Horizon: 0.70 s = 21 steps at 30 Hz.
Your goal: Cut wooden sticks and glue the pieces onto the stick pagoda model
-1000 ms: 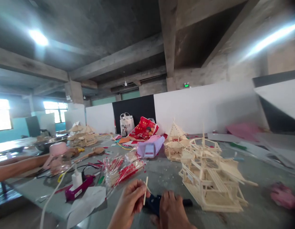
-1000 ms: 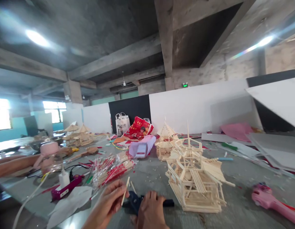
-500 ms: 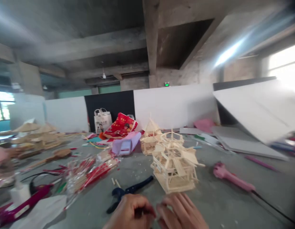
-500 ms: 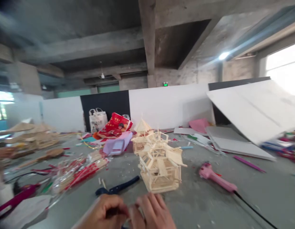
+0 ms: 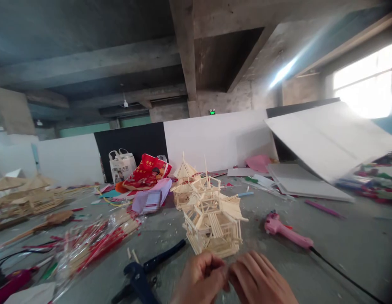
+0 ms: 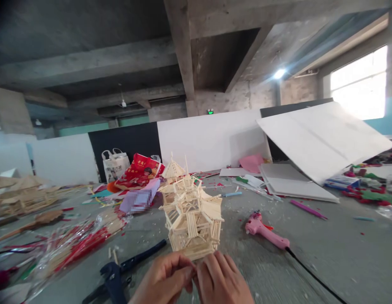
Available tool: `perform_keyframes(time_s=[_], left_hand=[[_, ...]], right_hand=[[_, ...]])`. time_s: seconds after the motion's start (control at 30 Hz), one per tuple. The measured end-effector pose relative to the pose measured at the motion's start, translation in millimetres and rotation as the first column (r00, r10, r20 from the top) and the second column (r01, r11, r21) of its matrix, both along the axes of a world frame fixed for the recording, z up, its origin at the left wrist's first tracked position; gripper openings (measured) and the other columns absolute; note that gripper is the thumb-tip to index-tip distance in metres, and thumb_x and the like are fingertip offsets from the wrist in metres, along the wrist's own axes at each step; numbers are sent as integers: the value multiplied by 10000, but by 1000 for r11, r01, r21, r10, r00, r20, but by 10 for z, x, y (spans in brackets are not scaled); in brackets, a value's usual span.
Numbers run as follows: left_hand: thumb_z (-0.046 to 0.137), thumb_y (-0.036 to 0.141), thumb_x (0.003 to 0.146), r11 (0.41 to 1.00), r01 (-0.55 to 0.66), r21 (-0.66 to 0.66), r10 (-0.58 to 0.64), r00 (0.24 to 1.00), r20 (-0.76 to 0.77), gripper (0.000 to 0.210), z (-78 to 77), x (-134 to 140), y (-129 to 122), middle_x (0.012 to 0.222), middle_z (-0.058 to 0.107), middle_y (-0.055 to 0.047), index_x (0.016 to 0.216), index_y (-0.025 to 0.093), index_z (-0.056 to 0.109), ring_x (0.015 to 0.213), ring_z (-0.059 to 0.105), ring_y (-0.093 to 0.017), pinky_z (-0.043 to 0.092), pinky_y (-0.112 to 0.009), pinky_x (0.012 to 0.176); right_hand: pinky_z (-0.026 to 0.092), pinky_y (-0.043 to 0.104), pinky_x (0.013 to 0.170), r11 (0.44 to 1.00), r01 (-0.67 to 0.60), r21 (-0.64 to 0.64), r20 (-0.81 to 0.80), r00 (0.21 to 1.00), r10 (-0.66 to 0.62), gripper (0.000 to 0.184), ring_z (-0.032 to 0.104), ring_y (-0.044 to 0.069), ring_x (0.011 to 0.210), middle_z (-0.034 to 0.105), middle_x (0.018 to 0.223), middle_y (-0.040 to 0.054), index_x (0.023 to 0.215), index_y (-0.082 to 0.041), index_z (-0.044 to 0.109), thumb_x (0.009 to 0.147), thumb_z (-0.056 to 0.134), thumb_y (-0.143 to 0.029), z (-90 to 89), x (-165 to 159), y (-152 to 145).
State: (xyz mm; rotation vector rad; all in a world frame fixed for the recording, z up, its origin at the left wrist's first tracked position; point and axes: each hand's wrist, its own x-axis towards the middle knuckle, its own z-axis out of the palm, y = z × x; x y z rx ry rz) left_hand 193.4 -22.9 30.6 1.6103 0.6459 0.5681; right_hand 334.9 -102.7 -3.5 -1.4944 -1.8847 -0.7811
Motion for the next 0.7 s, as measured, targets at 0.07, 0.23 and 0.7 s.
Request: perform_keyframes(time_s=[0.07,0.23,0.7], left_hand=[[577,551,652,999,-42,-19,42,998,43,460,-28,-15,-12,610,553,1,813,120,599,369,319,-25,218,-183,364],[579,571,668,976,-211,48,205,973,109,481,-131,10,53,385,346,85,772,102,606,339,266,-33,178,-180,354],[686,538,571,879,-324,-350,406,893,194,435,-68,125,169,362,366,88,590,137,520,322,261,-7,174,-138,340]], right_hand=[[411,264,577,998,-20,-65,-169,986,9,149,545,156,631,576,709,17,747,-197,541,805,425,-125,25,-29,29],[378,196,486,869,-351,-349,-735,678,-21,225,490,97,506,576,597,4,668,-158,565,812,420,-250,284,-169,130],[468,421,754,996,-83,-28,-183,980,76,423,559,270,870,604,978,81,1005,-177,531,615,695,-164,413,-90,213]])
